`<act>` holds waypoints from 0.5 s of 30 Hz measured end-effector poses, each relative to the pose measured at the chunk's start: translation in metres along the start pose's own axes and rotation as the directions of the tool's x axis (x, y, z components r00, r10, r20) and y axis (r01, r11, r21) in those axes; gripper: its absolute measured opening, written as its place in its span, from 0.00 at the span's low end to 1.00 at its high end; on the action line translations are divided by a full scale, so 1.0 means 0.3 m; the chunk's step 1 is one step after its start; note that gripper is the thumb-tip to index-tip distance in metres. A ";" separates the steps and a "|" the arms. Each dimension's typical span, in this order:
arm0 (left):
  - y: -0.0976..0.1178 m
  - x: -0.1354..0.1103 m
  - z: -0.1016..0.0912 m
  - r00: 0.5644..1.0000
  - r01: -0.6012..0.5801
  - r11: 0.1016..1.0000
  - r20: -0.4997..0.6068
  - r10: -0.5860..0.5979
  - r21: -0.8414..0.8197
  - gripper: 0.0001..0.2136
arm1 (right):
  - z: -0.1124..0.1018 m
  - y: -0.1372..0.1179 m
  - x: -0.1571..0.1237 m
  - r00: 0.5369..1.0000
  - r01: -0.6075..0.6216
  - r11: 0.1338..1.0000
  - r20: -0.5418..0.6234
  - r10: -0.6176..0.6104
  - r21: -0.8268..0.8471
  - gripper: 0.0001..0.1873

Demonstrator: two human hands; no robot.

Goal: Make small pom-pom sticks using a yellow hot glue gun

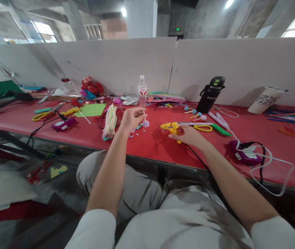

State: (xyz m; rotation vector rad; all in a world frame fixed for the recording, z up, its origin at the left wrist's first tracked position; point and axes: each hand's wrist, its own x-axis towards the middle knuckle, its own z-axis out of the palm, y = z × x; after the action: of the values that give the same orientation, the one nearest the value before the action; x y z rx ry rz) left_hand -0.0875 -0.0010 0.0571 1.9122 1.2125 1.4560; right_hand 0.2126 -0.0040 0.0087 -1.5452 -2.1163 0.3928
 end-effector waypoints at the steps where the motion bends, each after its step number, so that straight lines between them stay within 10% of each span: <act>1: -0.011 0.001 0.000 1.000 0.004 1.000 -0.001 -0.004 0.002 0.13 | 0.024 -0.006 0.026 1.000 -0.001 1.000 0.024 0.001 0.002 0.26; 5: -0.045 0.000 -0.004 0.999 0.036 0.995 -0.004 -0.036 0.095 0.12 | 0.119 -0.054 0.077 0.997 0.045 0.971 0.043 -0.056 0.235 0.20; 9: -0.063 0.000 0.001 1.000 0.030 0.982 -0.001 -0.031 0.188 0.11 | 0.160 -0.093 0.057 0.989 0.036 0.767 0.086 -0.118 0.641 0.20; 15: -0.078 0.003 0.023 0.999 0.024 0.984 0.023 -0.029 0.175 0.11 | 0.150 -0.133 0.023 0.987 -0.031 0.699 0.133 -0.092 0.714 0.19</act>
State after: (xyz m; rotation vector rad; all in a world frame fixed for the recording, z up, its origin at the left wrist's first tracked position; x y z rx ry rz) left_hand -0.0899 0.0130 0.0372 2.0131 1.3887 1.3461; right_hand 0.1547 -0.0079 -0.0078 -1.0216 -1.7450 1.2064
